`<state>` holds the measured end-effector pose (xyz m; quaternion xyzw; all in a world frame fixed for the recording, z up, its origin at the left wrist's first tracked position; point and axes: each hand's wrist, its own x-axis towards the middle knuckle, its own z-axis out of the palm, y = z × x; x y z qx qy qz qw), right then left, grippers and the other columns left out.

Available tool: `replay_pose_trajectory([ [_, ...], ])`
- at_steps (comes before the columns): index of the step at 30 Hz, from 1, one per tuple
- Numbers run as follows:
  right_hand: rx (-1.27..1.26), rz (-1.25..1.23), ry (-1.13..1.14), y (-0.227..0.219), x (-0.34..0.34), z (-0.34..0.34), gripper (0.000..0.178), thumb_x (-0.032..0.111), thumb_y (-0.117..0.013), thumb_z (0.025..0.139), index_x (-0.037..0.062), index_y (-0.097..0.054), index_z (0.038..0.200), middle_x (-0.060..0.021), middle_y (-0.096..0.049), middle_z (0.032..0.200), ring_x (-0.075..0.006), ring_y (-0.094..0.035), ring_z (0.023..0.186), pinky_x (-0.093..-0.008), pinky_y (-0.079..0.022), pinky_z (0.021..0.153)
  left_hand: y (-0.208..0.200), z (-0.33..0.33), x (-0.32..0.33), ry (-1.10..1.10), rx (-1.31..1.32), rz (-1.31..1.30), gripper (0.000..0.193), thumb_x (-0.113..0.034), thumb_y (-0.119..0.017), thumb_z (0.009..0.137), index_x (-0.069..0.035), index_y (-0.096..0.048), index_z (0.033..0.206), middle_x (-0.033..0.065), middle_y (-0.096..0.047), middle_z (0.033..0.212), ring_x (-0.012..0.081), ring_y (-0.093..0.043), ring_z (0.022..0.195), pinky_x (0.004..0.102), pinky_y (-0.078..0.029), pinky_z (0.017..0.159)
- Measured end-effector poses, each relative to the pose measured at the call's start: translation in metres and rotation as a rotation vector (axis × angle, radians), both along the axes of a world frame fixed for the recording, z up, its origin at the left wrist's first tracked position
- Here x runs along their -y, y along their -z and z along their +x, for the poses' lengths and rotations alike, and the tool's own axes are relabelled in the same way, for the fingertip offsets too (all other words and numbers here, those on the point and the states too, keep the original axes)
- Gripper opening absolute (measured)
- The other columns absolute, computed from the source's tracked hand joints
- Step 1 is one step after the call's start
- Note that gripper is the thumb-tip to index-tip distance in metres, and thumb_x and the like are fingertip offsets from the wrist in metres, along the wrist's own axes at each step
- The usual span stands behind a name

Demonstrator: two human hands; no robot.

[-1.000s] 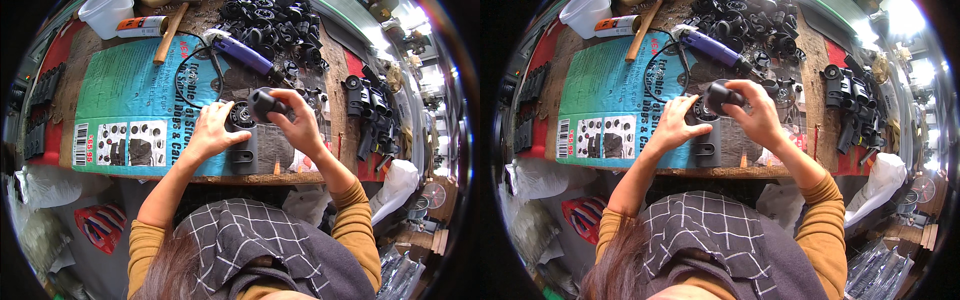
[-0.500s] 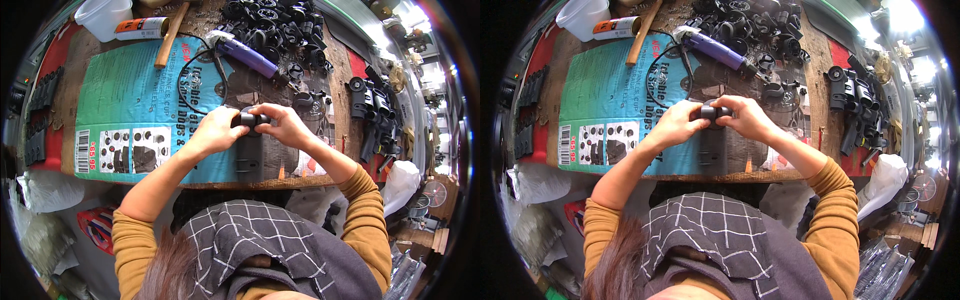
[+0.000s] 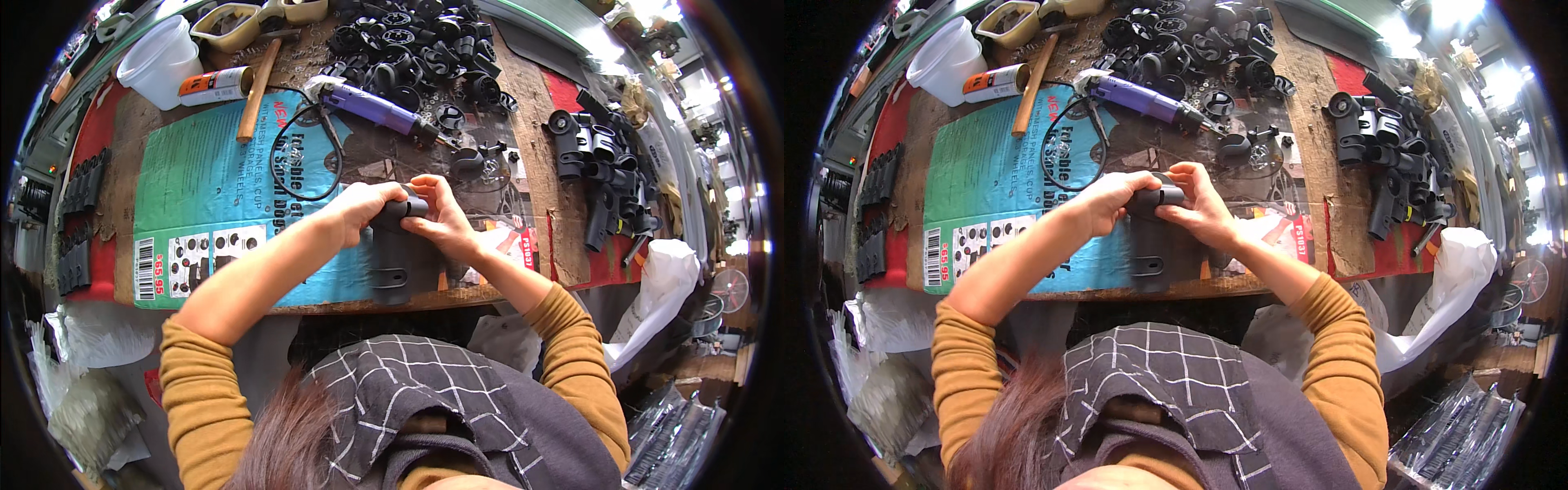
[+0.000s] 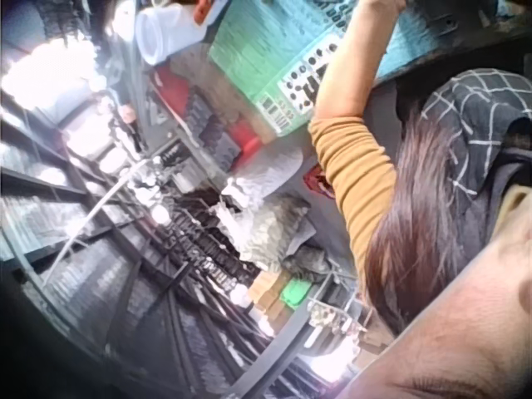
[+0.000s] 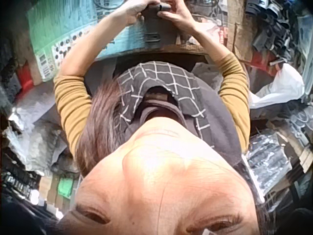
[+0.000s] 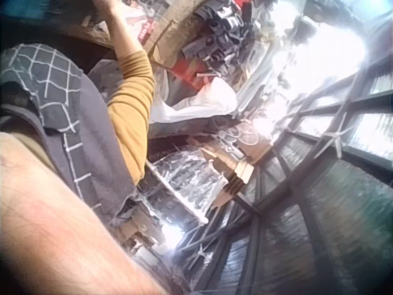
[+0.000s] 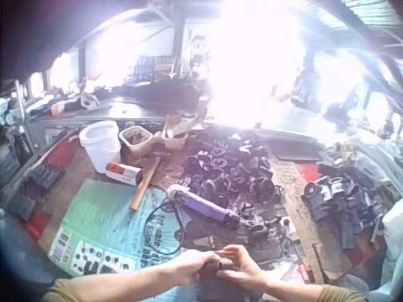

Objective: The person assembles small wheels by inserting bearings and hubs into wheel casings, then uses a heat gun to apply heat to the assembled parts. The person repeats this process for multiple wheels, placing finished units aside.

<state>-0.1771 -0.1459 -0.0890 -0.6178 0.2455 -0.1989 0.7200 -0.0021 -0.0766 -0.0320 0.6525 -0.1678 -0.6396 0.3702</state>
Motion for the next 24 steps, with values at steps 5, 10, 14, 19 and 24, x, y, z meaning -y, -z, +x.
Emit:
replay_pose_trajectory([
  [5,0.101,0.656,-0.06,-0.028,-0.026,-0.011,0.065,-0.001,-0.077,0.076,0.004,-0.046,0.133,-0.0065,-0.059,0.12,-0.0166,-0.056,0.115,-0.0359,-0.043,0.104,-0.013,-0.009,-0.025,0.072,0.001,-0.43,0.038,-0.018,-0.07,0.082,-0.003,-0.058,0.115,0.005,-0.062,0.102,0.0101,-0.055,0.092,0.0269,-0.044,0.085],
  [10,0.082,-0.04,-0.08,-0.064,-0.031,-0.012,0.063,0.007,-0.082,0.074,0.0025,-0.051,0.129,-0.0046,-0.062,0.117,-0.0126,-0.059,0.107,-0.0315,-0.049,0.093,-0.042,-0.002,-0.044,0.272,0.683,-0.766,0.054,-0.042,-0.081,0.073,0.0,-0.057,0.096,0.0121,-0.061,0.091,0.0237,-0.06,0.083,0.0362,-0.049,0.076],
  [14,-0.087,-0.325,-0.078,-0.077,-0.036,-0.006,0.044,0.004,-0.08,0.068,0.0008,-0.059,0.107,-0.0092,-0.066,0.101,-0.0138,-0.062,0.099,-0.0307,-0.05,0.089,-0.05,-0.002,-0.051,0.285,1.011,-0.919,0.064,-0.059,-0.078,0.068,0.0,-0.054,0.074,0.0169,-0.058,0.076,0.0355,-0.059,0.071,0.0435,-0.047,0.065],
  [19,-0.168,-0.472,-0.039,-0.087,-0.043,-0.007,0.039,0.01,-0.079,0.069,0.0008,-0.058,0.1,-0.0141,-0.065,0.089,-0.0178,-0.066,0.09,-0.0324,-0.052,0.081,-0.032,0.002,-0.056,0.245,1.053,-0.986,0.064,-0.058,-0.078,0.068,0.001,-0.055,0.076,0.0159,-0.058,0.078,0.0351,-0.059,0.076,0.0423,-0.047,0.069],
  [24,-0.358,-1.245,0.167,-0.069,-0.03,0.006,0.04,0.013,-0.077,0.065,0.0032,-0.056,0.098,-0.0136,-0.062,0.092,-0.031,-0.062,0.083,-0.0417,-0.048,0.071,-0.002,0.013,-0.044,0.2,0.835,-1.033,0.057,-0.03,-0.079,0.078,-0.005,-0.056,0.123,0.0168,-0.057,0.114,0.0317,-0.06,0.102,0.04,-0.05,0.09],
])
